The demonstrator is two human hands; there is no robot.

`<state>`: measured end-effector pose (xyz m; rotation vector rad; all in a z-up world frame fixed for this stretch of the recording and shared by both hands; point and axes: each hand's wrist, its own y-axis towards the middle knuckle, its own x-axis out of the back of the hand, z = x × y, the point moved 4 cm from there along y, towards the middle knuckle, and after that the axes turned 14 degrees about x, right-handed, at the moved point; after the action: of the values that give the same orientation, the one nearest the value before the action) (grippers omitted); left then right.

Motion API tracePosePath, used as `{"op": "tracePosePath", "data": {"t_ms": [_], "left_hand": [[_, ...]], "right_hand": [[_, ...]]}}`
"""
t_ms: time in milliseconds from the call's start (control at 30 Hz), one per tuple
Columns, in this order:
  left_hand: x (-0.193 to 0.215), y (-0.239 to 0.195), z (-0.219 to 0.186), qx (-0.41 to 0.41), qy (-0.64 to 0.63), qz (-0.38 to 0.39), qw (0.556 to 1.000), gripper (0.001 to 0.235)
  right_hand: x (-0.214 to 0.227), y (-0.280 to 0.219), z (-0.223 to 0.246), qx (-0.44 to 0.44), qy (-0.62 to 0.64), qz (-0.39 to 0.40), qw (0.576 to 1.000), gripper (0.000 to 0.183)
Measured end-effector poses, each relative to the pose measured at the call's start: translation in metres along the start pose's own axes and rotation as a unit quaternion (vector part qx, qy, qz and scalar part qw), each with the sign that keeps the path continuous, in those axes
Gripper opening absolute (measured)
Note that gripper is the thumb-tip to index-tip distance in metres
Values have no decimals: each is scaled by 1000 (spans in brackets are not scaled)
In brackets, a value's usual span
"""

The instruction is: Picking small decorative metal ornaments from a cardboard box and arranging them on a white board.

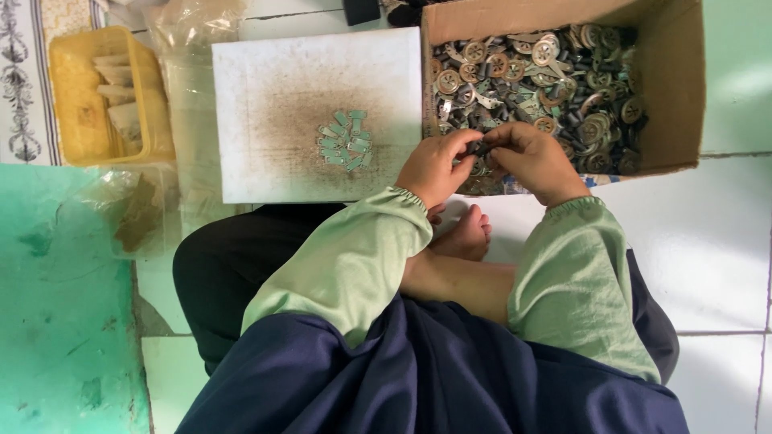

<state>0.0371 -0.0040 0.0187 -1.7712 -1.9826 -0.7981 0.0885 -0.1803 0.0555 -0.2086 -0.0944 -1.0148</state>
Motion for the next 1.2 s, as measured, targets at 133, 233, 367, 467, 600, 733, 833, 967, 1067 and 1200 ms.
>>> {"op": "tracePosePath", "data": {"t_ms": [133,233,367,467,600,733,833,967,1067,1200], "left_hand": [[6,0,-8,-8,-12,3,1000,44],[3,2,-7,-18,-6,5,1000,43],[-1,3,-2,-32,-2,8,999,43],[-2,3,-3,-37,6,6,999,41],[-5,4,0,-45,21,-5,999,39],[-7,5,-1,-55,45,2,998,32],[-13,2,4,-54,57,-10,997,34],[-20,1,9,-42,85,-9,996,35],[-32,0,8,-34,139,46,989,32],[-47,-7,14,-33,212,62,975,30]], "right_hand": [[-1,1,8,-9,-55,17,998,23],[3,0,6,-9,-60,10,998,22],[20,-3,2,-31,-86,-36,995,28],[38,-7,-2,-18,-95,-85,992,35],[47,-6,-8,33,-64,-137,988,36],[29,-3,8,28,-24,-119,992,26],[21,2,1,36,-52,-94,994,20],[21,5,-8,30,-162,-67,984,18],[38,6,-33,29,-249,-71,966,15],[53,8,-69,35,-341,-69,937,21]]}}
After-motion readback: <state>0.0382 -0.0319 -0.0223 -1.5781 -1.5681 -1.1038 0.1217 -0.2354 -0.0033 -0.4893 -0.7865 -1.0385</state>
